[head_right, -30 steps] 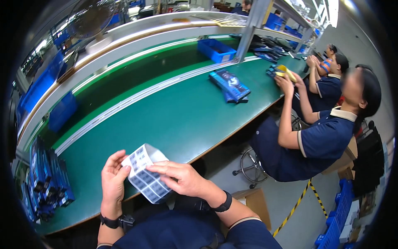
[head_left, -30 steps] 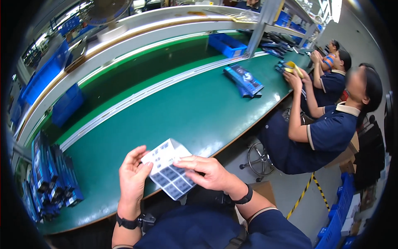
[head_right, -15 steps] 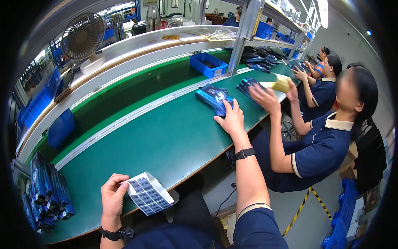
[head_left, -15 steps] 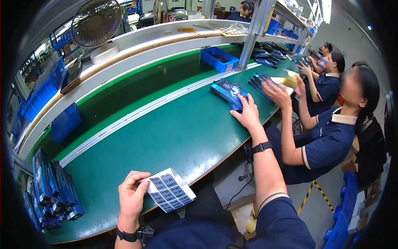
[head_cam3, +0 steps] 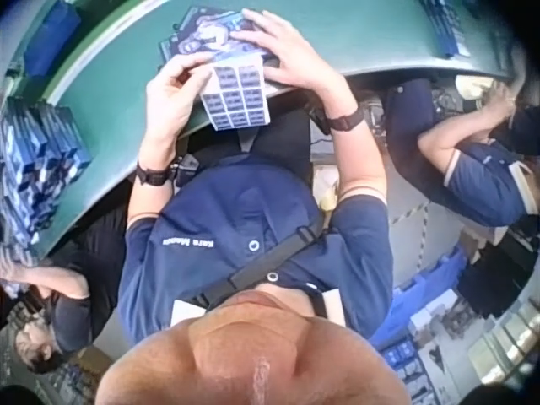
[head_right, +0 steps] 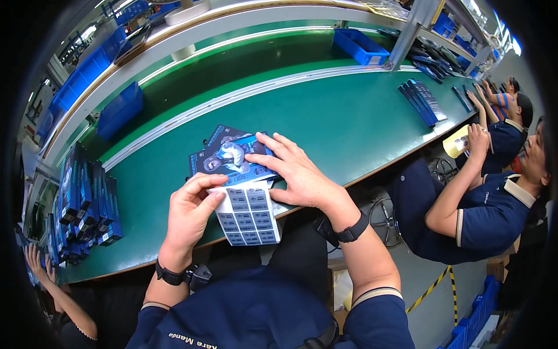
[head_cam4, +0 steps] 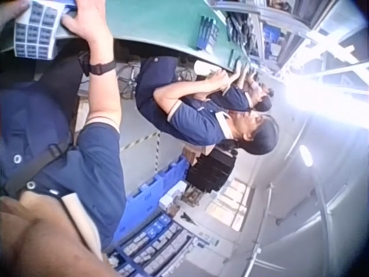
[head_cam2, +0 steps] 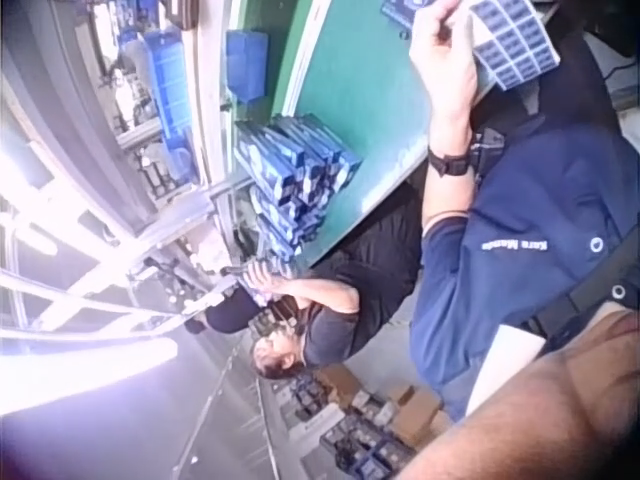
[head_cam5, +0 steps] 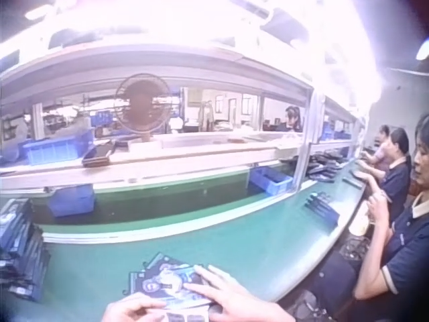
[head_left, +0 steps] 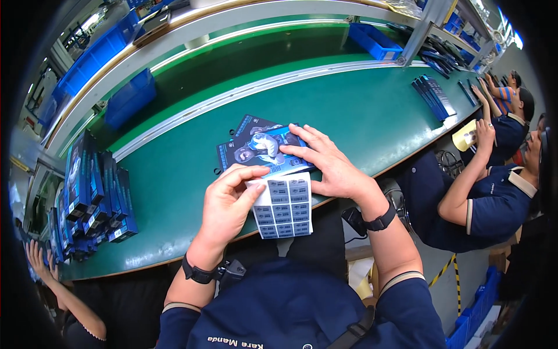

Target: Apply small label stickers to product packaging on an assembly line.

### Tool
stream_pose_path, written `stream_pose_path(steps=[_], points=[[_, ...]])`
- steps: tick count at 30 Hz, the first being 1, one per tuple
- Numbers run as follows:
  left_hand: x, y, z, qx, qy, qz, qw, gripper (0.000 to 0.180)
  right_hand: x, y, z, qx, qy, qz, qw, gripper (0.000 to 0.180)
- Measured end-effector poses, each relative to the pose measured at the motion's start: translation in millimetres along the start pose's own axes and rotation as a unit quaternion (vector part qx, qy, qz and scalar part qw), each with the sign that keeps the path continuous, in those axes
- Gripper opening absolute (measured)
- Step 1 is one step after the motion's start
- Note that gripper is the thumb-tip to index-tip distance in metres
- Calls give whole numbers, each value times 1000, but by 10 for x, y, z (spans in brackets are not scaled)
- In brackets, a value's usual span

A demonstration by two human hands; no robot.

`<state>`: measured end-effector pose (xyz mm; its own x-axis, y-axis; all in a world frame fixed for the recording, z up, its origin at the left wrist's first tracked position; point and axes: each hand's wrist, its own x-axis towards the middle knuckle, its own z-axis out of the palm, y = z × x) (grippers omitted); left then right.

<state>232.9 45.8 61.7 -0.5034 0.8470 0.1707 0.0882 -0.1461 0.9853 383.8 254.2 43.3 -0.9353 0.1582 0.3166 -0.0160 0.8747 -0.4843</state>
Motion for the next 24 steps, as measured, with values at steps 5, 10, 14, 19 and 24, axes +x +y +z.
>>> stream_pose_path(steps=[5,10,14,19,24], points=[[-30,96,-27,98,8,57,994,23,-39,-212,-283,79,60,53,994,70],[-50,91,2,77,47,88,992,25,-70,-578,-220,131,195,24,972,53],[-56,119,-74,43,101,150,983,24,-201,-746,18,202,223,75,951,57],[-140,184,-168,-7,83,152,985,25,-410,-807,324,315,164,140,924,48],[-282,271,-296,-80,-51,79,992,42,-503,-833,160,291,71,187,935,43]])
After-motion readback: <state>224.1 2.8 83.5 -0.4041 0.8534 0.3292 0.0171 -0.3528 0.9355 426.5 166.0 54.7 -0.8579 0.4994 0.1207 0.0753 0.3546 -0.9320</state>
